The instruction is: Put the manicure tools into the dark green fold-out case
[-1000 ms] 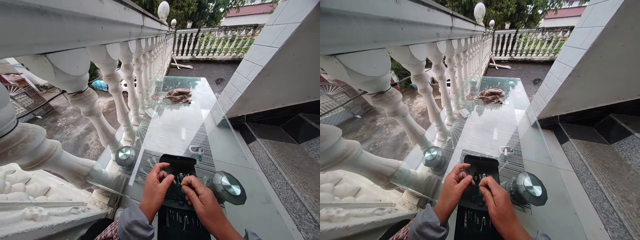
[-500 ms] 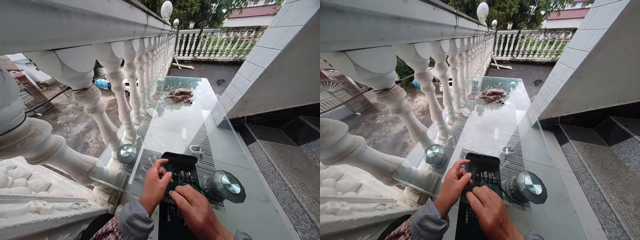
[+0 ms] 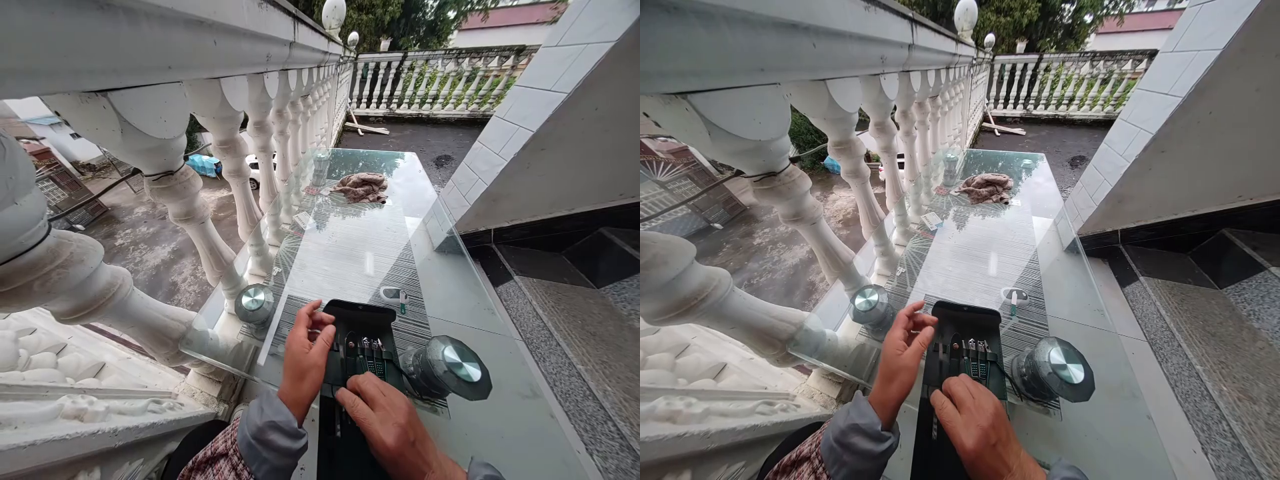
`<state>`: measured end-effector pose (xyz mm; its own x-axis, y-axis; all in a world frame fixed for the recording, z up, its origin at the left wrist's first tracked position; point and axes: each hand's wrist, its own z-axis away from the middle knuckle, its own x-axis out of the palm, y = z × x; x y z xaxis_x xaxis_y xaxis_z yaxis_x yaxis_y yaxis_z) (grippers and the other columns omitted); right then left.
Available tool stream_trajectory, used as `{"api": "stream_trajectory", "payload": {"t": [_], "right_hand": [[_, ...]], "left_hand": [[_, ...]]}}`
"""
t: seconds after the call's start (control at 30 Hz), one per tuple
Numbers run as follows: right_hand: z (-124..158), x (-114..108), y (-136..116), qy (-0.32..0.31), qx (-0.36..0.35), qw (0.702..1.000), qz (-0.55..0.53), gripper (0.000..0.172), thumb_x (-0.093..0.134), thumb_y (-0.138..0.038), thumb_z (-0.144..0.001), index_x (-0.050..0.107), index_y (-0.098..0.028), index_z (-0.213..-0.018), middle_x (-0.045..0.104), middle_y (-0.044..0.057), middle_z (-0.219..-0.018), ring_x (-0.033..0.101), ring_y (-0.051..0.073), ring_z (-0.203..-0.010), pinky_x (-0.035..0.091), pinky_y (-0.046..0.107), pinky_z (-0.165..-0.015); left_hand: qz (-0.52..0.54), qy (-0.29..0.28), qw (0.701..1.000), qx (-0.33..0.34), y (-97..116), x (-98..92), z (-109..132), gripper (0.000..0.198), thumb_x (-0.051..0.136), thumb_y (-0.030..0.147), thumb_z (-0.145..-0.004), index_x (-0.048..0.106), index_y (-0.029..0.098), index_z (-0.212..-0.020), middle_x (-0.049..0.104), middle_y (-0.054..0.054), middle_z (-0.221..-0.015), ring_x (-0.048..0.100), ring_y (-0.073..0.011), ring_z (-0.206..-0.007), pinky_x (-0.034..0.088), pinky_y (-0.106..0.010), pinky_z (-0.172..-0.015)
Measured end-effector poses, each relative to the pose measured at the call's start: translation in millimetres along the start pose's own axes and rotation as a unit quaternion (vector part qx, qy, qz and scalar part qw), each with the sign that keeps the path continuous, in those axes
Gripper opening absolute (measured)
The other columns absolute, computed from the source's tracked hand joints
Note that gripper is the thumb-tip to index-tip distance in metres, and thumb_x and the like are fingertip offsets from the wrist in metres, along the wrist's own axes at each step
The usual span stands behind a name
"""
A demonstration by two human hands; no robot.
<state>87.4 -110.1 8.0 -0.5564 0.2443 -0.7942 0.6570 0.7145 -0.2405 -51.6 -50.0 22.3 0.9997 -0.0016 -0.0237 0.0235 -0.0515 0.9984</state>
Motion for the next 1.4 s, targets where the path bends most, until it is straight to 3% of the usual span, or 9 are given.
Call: {"api": "stream_trajectory", "payload": {"t": [0.17,1.03,1.4], "right_hand": [[5,7,-5,-0.033,-0.016,0.999,-0.009,0.026,0.035,-0.012,-0.09,0.058,-0.016,-0.077,0.049,0.002,-0.065,0.041,0.012,-0.06,0.03,0.024,-0.051],[5,19,-8,-0.045,-0.022,0.999,0.019,0.03,0.029,-0.013,-0.091,0.057,-0.016,-0.078,0.049,0.003,-0.064,0.041,0.014,-0.059,0.027,0.027,-0.051],[0,18,-9,-0.043,0.023,0.999,0.014,0.029,0.031,-0.01,-0.088,0.057,-0.018,-0.077,0.048,0.002,-0.065,0.04,0.014,-0.06,0.027,0.026,-0.052]], "left_hand": [[0.059,0.056,0.997,0.007,4,-6.2,-3,0.031,0.052,0.025,-0.084,0.047,0.021,-0.115,0.06,-0.003,-0.099,0.055,-0.0146,-0.095,0.044,-0.028,-0.082],[0.062,0.049,0.997,0.0,4,-1.5,-1,0.03,0.054,0.023,-0.081,0.05,0.02,-0.111,0.061,-0.004,-0.097,0.056,-0.0152,-0.093,0.045,-0.028,-0.081],[0.047,0.043,0.998,0.001,4,-0.5,0,0.03,0.054,0.023,-0.081,0.051,0.019,-0.11,0.061,-0.005,-0.097,0.057,-0.0164,-0.093,0.046,-0.029,-0.08]]}}
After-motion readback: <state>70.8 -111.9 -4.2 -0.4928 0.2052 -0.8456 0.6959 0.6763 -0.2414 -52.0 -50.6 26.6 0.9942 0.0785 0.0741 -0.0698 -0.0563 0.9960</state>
